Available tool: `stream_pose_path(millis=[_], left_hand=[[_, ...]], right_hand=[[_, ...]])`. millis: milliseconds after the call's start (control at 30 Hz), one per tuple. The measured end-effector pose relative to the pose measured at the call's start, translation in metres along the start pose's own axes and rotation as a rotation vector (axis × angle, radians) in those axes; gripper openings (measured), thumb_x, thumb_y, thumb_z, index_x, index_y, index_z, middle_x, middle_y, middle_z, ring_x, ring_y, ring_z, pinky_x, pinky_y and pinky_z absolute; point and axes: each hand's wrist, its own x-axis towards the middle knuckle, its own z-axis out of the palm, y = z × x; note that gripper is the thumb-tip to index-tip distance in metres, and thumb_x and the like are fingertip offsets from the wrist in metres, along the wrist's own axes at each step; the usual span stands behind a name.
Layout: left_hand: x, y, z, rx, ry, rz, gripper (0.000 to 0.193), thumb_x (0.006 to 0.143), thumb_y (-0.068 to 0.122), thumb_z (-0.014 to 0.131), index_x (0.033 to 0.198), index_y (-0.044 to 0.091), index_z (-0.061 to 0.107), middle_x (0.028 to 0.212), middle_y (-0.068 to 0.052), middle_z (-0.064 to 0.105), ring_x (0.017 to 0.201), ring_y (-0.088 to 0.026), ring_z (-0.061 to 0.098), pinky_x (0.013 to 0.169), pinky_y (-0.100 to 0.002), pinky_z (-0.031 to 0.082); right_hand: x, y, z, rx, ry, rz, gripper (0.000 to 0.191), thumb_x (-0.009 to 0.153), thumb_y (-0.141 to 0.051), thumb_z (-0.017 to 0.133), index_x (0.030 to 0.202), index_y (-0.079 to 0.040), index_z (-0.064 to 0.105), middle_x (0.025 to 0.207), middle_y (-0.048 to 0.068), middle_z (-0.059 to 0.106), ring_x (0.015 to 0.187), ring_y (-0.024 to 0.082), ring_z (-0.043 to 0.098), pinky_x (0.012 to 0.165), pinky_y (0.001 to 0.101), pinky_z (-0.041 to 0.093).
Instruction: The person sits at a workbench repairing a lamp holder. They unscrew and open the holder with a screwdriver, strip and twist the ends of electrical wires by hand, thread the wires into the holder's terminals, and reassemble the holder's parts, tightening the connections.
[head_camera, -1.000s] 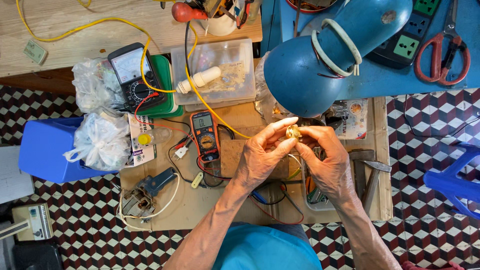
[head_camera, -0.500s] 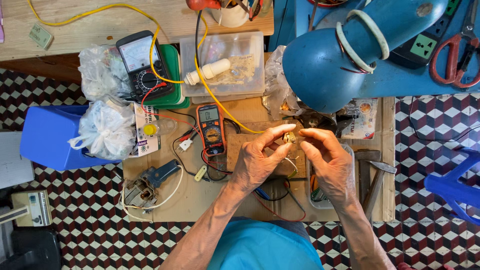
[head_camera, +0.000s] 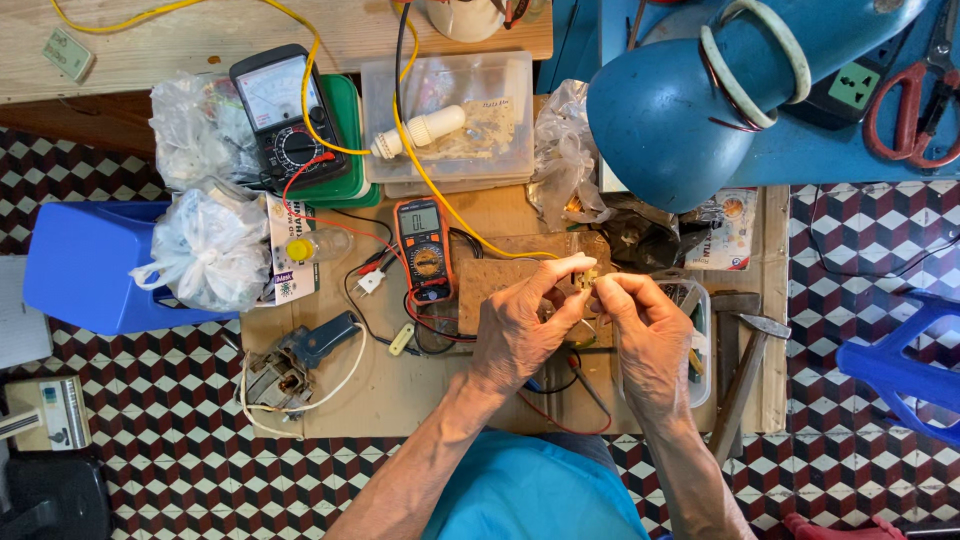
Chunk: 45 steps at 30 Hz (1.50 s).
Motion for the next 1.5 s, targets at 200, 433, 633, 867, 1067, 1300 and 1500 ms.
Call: stream_pose_path(millis=[200, 433, 633, 867, 1067, 1300, 1500], left_hand=[[-0.001, 0.002, -0.003, 0.059, 0.012, 0.077, 0.037, 0.095, 0.014, 0.074, 0.131, 0.02, 0.065, 0.082, -0.001, 0.071, 0.069, -0.013, 0.071, 0.061, -0.029, 0.057], [-0.001, 0.003, -0.002, 0.034, -0.007, 0.062, 0.035, 0.096, 0.015, 0.073, 0.13, 0.018, 0.066, 0.085, -0.001, 0.073, 0.072, -0.012, 0.073, 0.061, -0.028, 0.059], [-0.002, 0.003, -0.003, 0.022, -0.01, 0.061, 0.035, 0.096, 0.016, 0.073, 0.13, 0.018, 0.065, 0.087, -0.001, 0.073, 0.072, -0.012, 0.073, 0.062, -0.028, 0.06], [-0.002, 0.002, -0.003, 0.027, -0.012, 0.044, 0.035, 0.095, 0.016, 0.073, 0.129, 0.019, 0.066, 0.084, -0.001, 0.073, 0.07, -0.012, 0.072, 0.06, -0.028, 0.059], [-0.002, 0.003, -0.005, 0.009, -0.022, 0.056, 0.036, 0.095, 0.015, 0.073, 0.13, 0.019, 0.065, 0.082, -0.001, 0.07, 0.068, -0.012, 0.07, 0.06, -0.029, 0.058], [-0.001, 0.0, -0.004, -0.031, -0.082, -0.057, 0.039, 0.094, 0.02, 0.073, 0.132, 0.019, 0.065, 0.08, -0.002, 0.073, 0.067, -0.011, 0.072, 0.059, -0.029, 0.057], [0.0, -0.005, -0.002, -0.182, -0.148, -0.151, 0.043, 0.094, 0.021, 0.071, 0.136, 0.019, 0.064, 0.099, -0.003, 0.079, 0.072, -0.008, 0.072, 0.065, -0.026, 0.061]], right_hand=[[-0.002, 0.007, 0.001, -0.008, 0.052, 0.017, 0.019, 0.101, -0.017, 0.068, 0.11, -0.001, 0.073, 0.094, 0.002, 0.071, 0.087, 0.007, 0.064, 0.08, 0.0213, 0.051], [-0.003, 0.017, 0.0, 0.123, 0.03, -0.003, 0.018, 0.102, -0.015, 0.067, 0.111, 0.0, 0.071, 0.096, 0.003, 0.071, 0.089, 0.009, 0.065, 0.083, 0.0239, 0.054], [-0.006, 0.019, 0.001, 0.21, 0.069, 0.028, 0.018, 0.101, -0.012, 0.068, 0.112, 0.001, 0.07, 0.097, 0.004, 0.071, 0.089, 0.009, 0.064, 0.083, 0.0234, 0.053], [-0.007, 0.01, 0.002, 0.085, 0.082, 0.013, 0.016, 0.101, -0.01, 0.068, 0.113, 0.001, 0.071, 0.098, 0.005, 0.072, 0.089, 0.009, 0.065, 0.081, 0.0222, 0.052], [-0.007, 0.003, 0.003, 0.065, 0.068, 0.005, 0.016, 0.1, -0.011, 0.067, 0.112, -0.001, 0.07, 0.099, 0.003, 0.072, 0.092, 0.007, 0.067, 0.083, 0.0209, 0.055], [-0.002, 0.004, -0.007, -0.055, 0.008, 0.022, 0.017, 0.1, -0.012, 0.069, 0.113, -0.002, 0.071, 0.095, 0.0, 0.07, 0.085, 0.005, 0.062, 0.076, 0.019, 0.051], [-0.002, -0.004, -0.013, -0.16, -0.052, -0.037, 0.018, 0.098, -0.014, 0.071, 0.113, -0.005, 0.072, 0.095, -0.003, 0.068, 0.084, 0.003, 0.059, 0.075, 0.0184, 0.048]])
